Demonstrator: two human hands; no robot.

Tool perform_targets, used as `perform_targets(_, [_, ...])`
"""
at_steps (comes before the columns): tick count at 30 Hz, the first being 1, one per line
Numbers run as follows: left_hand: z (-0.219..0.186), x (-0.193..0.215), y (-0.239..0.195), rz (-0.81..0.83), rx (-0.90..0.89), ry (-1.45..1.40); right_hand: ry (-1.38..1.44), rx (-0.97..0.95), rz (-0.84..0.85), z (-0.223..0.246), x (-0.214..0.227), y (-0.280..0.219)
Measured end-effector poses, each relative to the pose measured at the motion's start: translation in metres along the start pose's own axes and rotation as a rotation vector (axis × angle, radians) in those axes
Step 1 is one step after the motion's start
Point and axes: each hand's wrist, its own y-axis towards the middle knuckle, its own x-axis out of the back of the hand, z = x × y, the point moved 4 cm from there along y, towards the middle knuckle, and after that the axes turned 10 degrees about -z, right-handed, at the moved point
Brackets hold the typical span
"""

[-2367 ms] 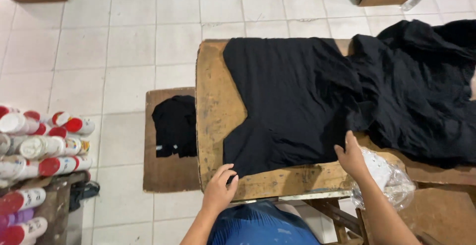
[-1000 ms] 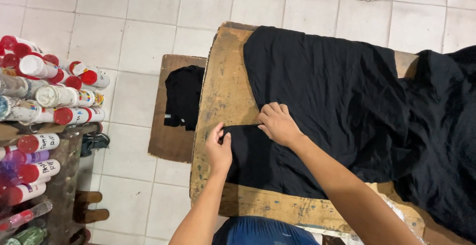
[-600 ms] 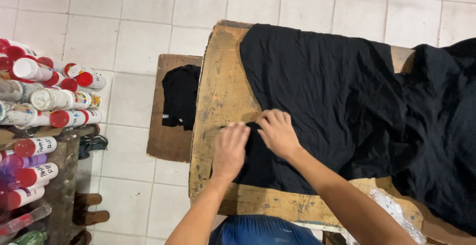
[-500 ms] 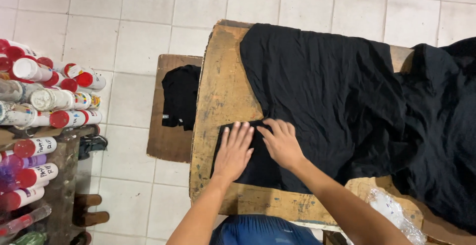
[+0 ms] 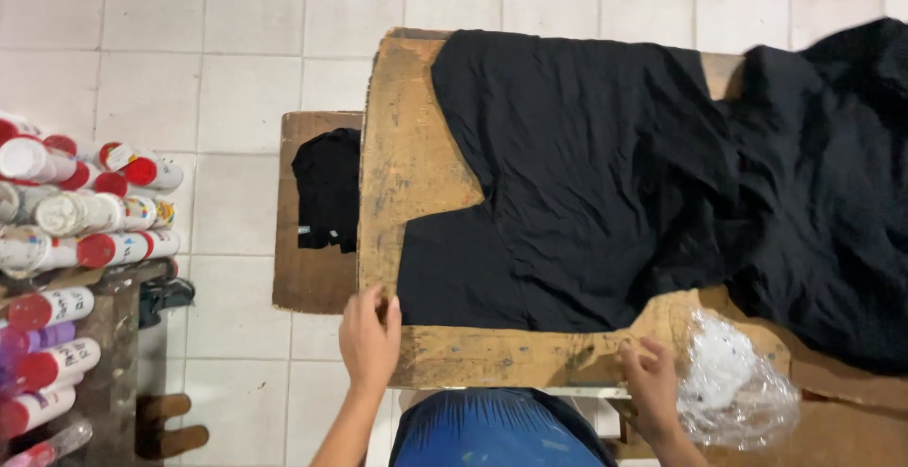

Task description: Applying heat-transfer labels to black shirts using a hand iron on a wooden workbench

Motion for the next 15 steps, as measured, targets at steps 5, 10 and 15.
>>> perform_targets(5, [0.021, -0.023, -0.040, 0.041, 0.256, 0.009, 0.261, -0.149, 0.160, -0.014, -0.033, 0.025])
perform_targets(10, [0.030, -0.029, -0.037, 0.231, 0.391, 0.115, 0.199, -0.038, 0.089, -0.051, -0.051, 0.088])
perform_targets(15, [0.016, -0.015, -0.043, 0.226, 0.205, 0.167, 0.174, 0.130, -0.013, -0.045, -0.040, 0.089])
